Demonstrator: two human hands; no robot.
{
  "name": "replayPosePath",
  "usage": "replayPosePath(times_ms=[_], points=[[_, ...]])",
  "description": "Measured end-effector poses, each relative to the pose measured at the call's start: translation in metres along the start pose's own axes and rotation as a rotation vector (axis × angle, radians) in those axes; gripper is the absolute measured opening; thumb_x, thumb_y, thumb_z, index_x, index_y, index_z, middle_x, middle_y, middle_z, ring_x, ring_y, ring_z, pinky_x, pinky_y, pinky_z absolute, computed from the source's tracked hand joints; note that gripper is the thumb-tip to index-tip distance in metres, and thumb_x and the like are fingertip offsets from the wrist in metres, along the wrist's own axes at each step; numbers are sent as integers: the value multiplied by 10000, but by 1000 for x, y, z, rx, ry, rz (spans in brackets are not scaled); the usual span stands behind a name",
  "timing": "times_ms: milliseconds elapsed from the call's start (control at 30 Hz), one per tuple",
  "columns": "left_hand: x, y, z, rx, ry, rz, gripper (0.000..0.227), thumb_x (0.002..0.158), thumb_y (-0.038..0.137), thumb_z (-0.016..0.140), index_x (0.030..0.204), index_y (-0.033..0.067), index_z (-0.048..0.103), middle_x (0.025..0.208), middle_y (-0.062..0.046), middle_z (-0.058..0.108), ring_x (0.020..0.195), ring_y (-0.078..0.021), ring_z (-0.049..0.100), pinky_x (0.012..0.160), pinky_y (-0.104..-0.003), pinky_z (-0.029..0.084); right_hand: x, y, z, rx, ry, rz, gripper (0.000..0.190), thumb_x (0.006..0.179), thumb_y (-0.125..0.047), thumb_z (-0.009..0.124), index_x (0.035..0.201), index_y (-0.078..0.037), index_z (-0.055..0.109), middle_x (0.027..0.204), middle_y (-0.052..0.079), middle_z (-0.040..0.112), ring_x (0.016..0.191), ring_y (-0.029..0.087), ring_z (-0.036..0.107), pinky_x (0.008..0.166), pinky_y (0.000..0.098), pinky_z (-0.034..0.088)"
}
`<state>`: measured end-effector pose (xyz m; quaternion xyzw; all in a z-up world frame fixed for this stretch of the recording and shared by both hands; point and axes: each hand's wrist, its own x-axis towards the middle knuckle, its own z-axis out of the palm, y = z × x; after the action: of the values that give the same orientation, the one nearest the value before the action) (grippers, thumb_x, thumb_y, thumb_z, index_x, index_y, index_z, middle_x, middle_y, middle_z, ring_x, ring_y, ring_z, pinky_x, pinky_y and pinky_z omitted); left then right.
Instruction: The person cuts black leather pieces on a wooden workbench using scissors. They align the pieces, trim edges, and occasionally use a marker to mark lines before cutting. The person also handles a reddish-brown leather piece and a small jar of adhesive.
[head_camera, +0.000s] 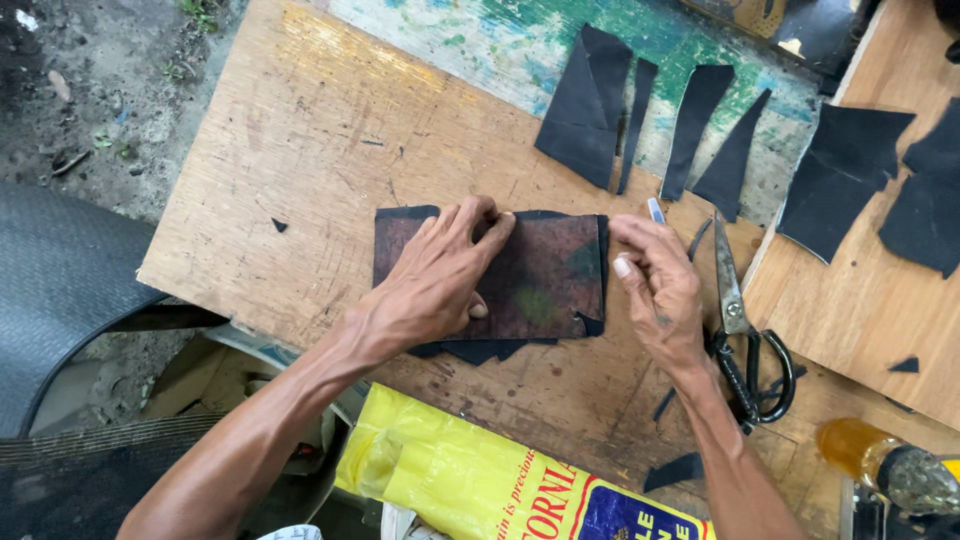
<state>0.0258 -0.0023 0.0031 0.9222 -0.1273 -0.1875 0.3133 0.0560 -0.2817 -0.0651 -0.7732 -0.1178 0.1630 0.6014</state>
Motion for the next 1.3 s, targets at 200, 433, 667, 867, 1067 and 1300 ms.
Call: replayPosePath(times_ms=[200, 433, 667, 867, 1067, 1300], points=[[1, 0, -2, -17, -12, -14, 994, 530, 45, 888, 1424, -28, 460, 1327, -183, 462, 1178, -373, 496, 1002, -462, 433, -1, -1, -3, -88, -28, -33, 310, 986, 42, 615, 1290, 34, 669, 1411, 96, 545, 1096, 120, 611, 966, 249, 549], [1, 0, -2, -26, -21, -19, 1017, 518, 43, 894, 1433, -17, 454, 1313, -180, 467, 1167, -380, 495, 1004, -463, 434, 1, 1, 0, -110, -13, -65, 301, 997, 63, 598, 1286, 38, 677, 1415, 105, 550, 1140, 131, 616, 950, 247, 569], [-1, -3, -1, -40, 11, 20, 1014, 513, 54, 896, 1424, -12, 455, 1308, -184, 471, 1182, -391, 498, 994, -474, 440, 1, -2, 0, -116, -18, -54, 304, 978, 83, 606, 1271, 44, 680, 1406, 112, 544, 1142, 139, 615, 935, 244, 569], [0, -3, 0, -24, 8, 17, 1028, 504, 49, 891, 1430, -13, 449, 1310, -187, 468, 1163, -393, 500, 986, -478, 440, 1, -1, 0, -102, -16, -54, 312, 988, 88, 599, 1287, 43, 675, 1415, 111, 542, 1152, 143, 623, 949, 246, 567], [1, -4, 0, -15, -7, 6, 1018, 530, 50, 893, 1439, -13, 439, 1318, -195, 459, 1156, -392, 498, 992, -475, 442, 2, 0, 0, -122, -11, -76, 304, 979, 86, 605, 1270, 38, 682, 1404, 115, 549, 1156, 146, 611, 942, 243, 573], [0, -3, 0, -25, -1, 11, 1016, 529, 55, 898, 1434, -14, 441, 1314, -182, 456, 1155, -384, 494, 990, -472, 442, 3, -3, 0, -137, -7, -67, 306, 979, 75, 609, 1272, 32, 685, 1388, 113, 567, 1115, 138, 625, 927, 250, 568]])
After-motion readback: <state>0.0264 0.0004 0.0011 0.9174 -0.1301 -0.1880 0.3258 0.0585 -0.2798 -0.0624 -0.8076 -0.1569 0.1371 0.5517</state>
